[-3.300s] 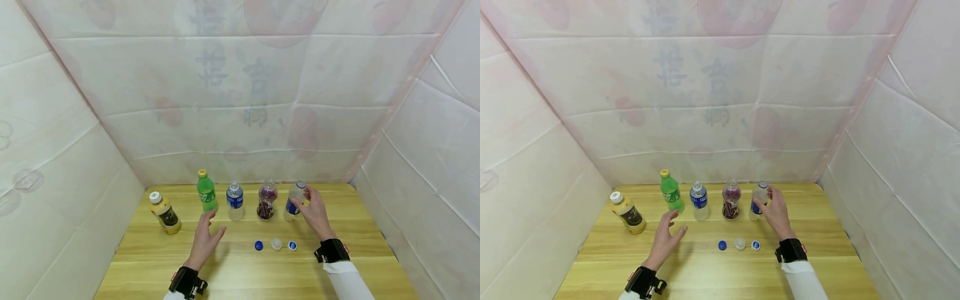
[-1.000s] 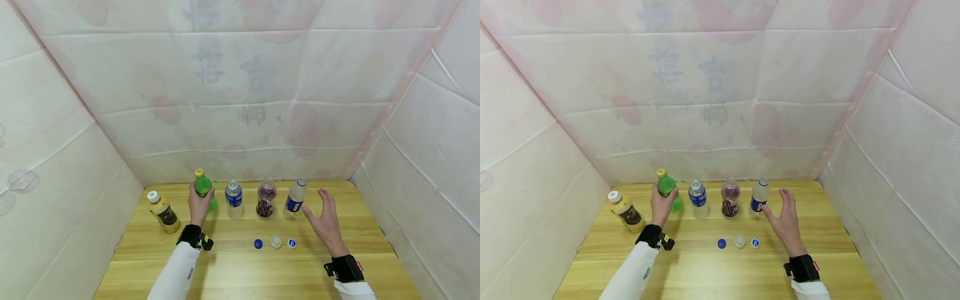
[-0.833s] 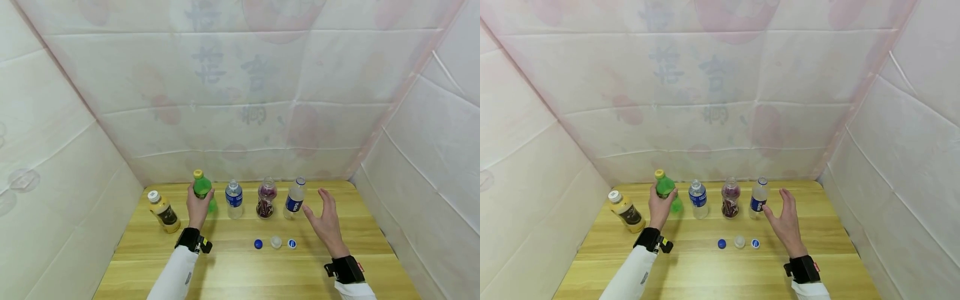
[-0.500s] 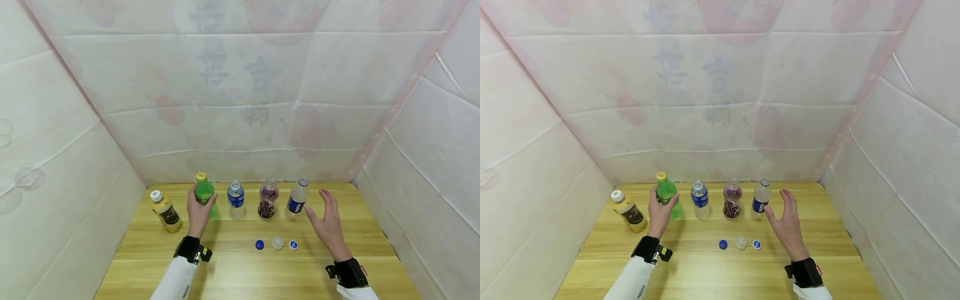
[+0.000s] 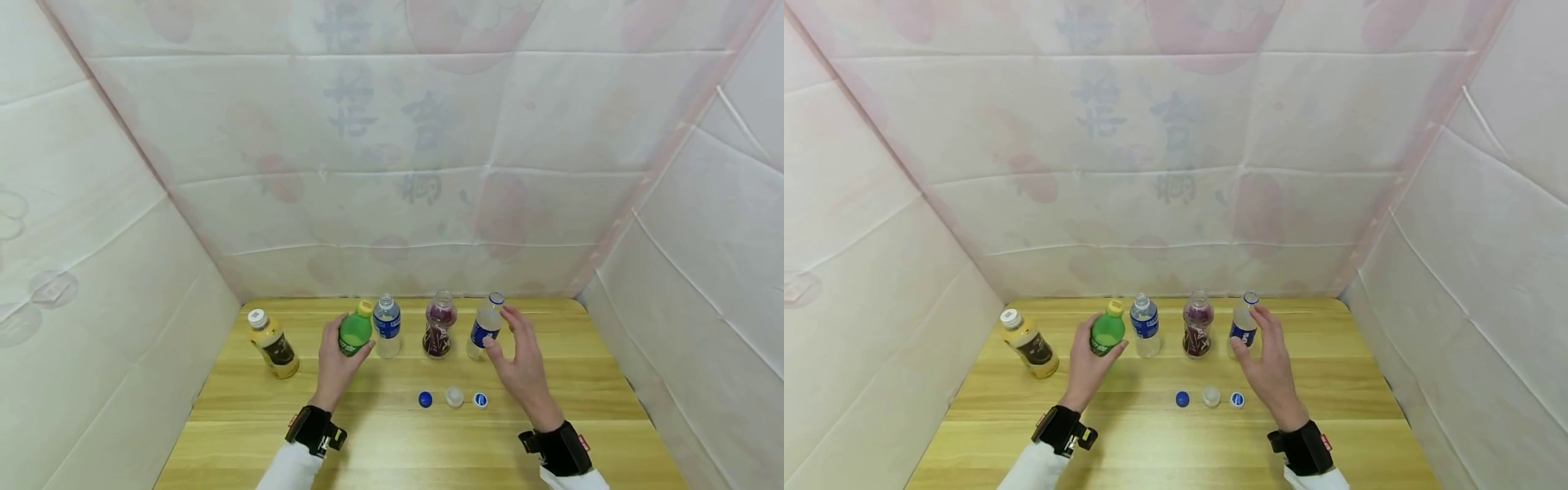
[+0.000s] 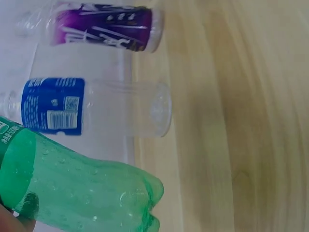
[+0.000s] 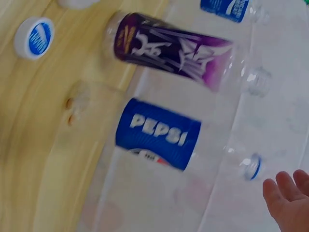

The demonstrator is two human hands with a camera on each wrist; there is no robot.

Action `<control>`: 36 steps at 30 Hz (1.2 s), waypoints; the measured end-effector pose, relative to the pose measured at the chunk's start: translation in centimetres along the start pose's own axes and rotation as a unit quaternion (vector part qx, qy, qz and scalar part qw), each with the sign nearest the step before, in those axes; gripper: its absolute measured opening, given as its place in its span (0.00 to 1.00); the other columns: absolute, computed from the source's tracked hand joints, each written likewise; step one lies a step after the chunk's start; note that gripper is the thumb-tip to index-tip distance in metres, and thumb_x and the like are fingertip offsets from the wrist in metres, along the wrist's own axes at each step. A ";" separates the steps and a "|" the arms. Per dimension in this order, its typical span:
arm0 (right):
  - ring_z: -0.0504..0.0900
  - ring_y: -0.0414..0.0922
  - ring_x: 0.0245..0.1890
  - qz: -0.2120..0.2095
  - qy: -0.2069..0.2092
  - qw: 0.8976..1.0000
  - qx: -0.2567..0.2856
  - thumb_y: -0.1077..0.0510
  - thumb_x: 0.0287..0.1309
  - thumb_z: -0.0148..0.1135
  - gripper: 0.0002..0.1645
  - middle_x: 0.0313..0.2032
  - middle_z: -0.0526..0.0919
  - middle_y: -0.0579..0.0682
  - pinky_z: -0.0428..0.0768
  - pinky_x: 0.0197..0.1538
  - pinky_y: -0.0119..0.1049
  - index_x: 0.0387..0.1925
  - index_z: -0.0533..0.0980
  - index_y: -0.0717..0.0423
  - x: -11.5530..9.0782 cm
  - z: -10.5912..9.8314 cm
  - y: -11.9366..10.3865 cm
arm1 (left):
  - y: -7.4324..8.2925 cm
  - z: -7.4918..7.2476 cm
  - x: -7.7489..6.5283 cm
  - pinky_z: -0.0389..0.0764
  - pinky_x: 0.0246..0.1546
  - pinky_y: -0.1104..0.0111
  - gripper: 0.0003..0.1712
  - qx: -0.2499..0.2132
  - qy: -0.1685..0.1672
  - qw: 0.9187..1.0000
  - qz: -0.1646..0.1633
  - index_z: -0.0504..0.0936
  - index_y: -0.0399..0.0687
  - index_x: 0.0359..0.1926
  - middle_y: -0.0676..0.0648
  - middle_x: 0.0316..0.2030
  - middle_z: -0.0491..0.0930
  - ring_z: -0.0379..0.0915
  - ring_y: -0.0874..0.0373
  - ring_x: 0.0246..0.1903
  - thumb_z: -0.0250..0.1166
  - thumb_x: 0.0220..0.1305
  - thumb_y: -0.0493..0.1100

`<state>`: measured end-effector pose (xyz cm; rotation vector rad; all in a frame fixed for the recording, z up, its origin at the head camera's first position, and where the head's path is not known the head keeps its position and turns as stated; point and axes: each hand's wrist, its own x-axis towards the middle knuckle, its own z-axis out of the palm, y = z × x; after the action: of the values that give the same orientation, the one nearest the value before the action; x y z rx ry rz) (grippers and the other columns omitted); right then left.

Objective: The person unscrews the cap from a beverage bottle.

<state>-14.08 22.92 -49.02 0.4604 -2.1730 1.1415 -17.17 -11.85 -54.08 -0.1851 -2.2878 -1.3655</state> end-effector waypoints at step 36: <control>0.85 0.44 0.38 0.011 -0.119 0.992 -0.036 0.52 0.76 0.58 0.18 0.44 0.86 0.52 0.85 0.38 0.38 0.55 0.81 0.61 1.6 7.8 -4.6 | 2.4 3.7 -3.9 0.86 0.46 0.55 0.46 0.093 -0.105 0.986 0.086 0.72 0.45 0.67 0.43 0.54 0.74 0.78 0.50 0.49 0.84 0.51 0.51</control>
<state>-15.59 13.92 -48.47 0.5670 -2.4217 1.0626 -14.11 -7.04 -55.39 -0.4740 -2.4884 -1.0831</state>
